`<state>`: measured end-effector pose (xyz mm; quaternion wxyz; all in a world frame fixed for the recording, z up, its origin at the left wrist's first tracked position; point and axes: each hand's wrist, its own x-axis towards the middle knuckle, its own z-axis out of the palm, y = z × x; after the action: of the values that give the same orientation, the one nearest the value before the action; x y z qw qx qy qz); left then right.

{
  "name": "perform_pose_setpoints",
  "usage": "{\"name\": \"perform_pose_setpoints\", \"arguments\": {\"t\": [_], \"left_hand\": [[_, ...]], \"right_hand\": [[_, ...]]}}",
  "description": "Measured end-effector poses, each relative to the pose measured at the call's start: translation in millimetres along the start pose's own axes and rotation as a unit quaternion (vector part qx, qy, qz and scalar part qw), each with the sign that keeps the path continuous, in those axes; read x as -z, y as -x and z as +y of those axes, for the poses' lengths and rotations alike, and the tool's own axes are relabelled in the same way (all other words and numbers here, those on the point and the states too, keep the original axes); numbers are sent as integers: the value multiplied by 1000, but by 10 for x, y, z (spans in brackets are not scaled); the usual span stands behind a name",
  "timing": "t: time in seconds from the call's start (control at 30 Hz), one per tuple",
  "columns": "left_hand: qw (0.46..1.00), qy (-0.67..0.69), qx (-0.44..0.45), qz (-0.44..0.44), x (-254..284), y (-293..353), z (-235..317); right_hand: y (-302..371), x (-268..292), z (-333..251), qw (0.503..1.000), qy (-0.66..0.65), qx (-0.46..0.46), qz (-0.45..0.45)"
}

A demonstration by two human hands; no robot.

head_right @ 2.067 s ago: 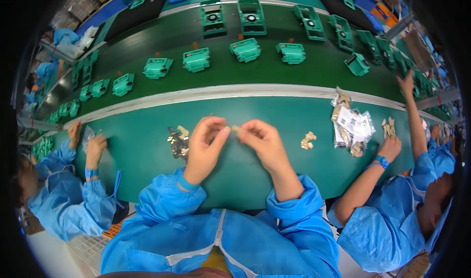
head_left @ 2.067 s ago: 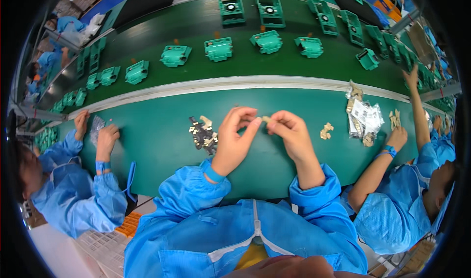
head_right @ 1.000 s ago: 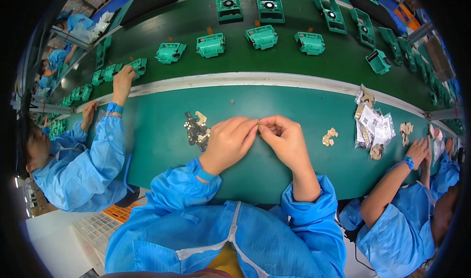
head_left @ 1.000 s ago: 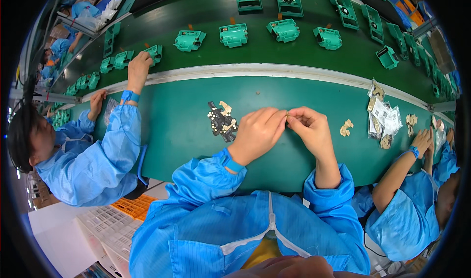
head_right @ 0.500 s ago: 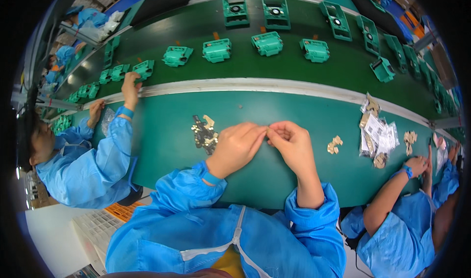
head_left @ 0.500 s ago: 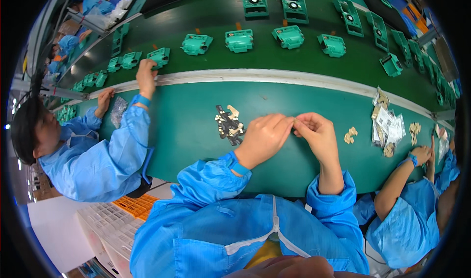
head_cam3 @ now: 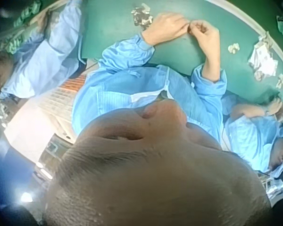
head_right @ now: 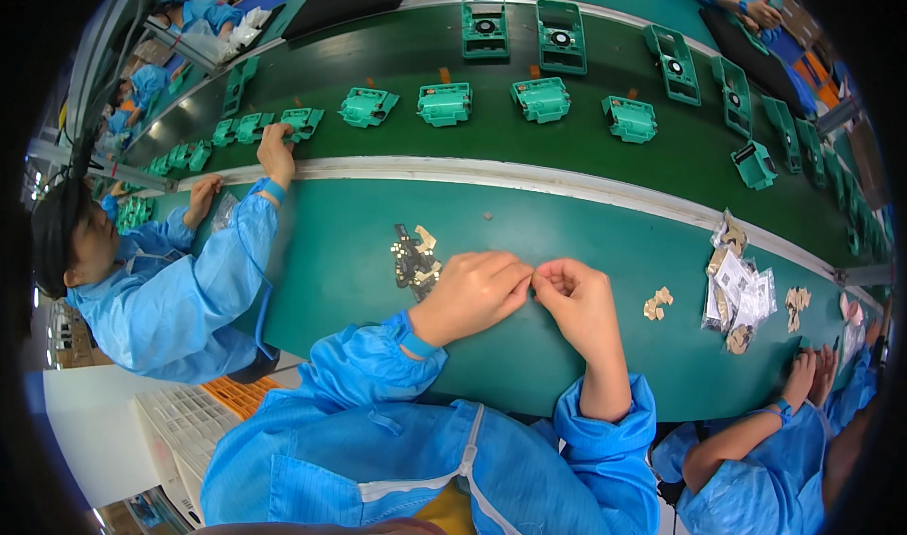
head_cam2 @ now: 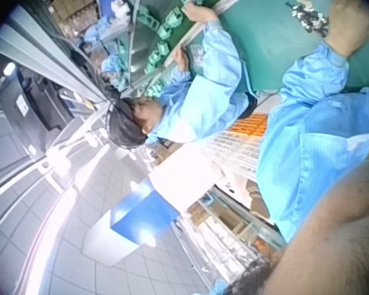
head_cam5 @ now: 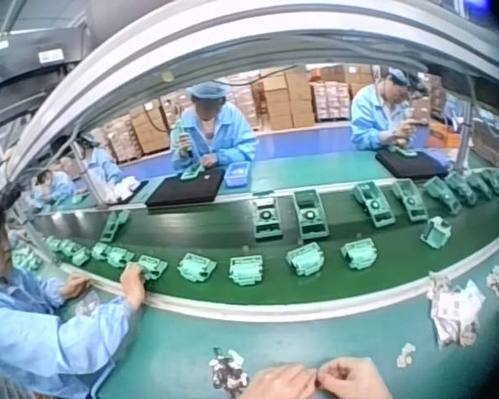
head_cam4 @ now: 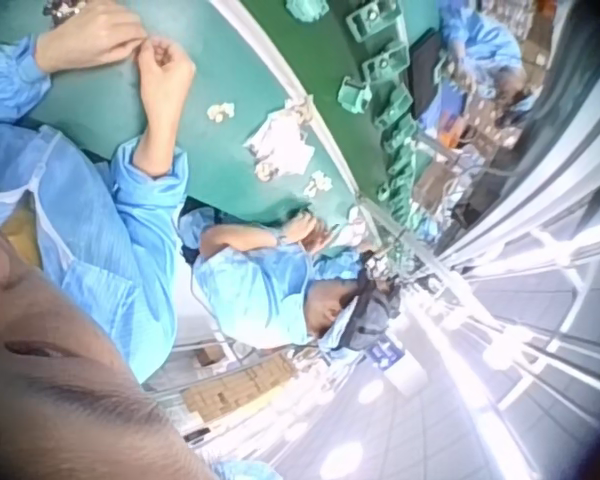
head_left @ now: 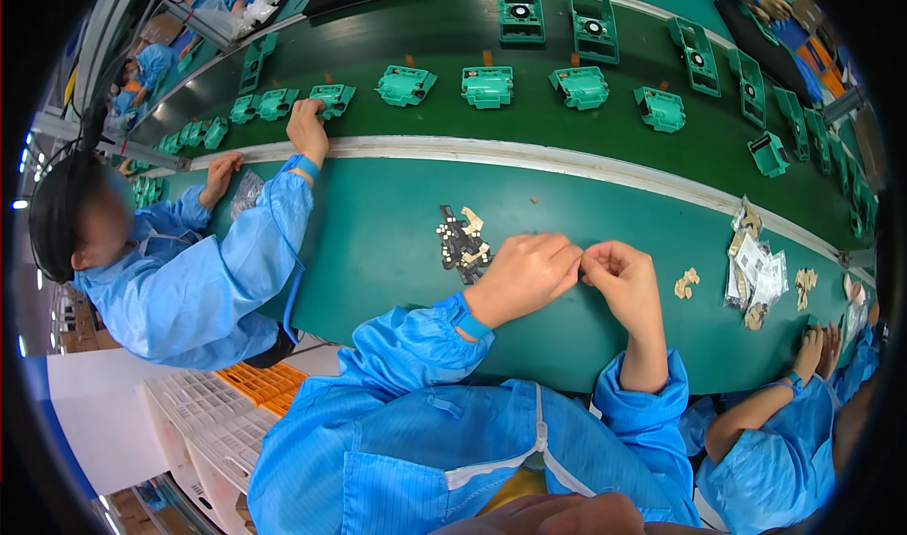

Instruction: The person assembles small electronic components and circuit boards into a plastic housing using screws, working by hand at a factory workstation.

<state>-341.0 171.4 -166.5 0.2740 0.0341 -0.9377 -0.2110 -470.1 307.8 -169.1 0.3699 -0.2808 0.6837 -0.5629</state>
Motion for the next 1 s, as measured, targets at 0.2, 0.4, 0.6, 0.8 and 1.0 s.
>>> {"name": "perform_pose_setpoints", "arguments": {"t": [0.2,0.4,0.6,0.8,1.0], "left_hand": [[1000,1,-2,8,-34,-17,18],[1000,7,-6,17,-90,-25,38],[1000,8,-1,21,-124,-36,68],[999,20,-5,31,-137,-71,69],[1000,14,5,26,-111,-121,104]], "right_hand": [[8,25,3,1000,-1,2,6],[19,69,27,1000,5,14,16],[28,112,22,999,28,15,14],[28,133,49,999,7,30,25],[48,195,13,1000,0,17,12]]}}
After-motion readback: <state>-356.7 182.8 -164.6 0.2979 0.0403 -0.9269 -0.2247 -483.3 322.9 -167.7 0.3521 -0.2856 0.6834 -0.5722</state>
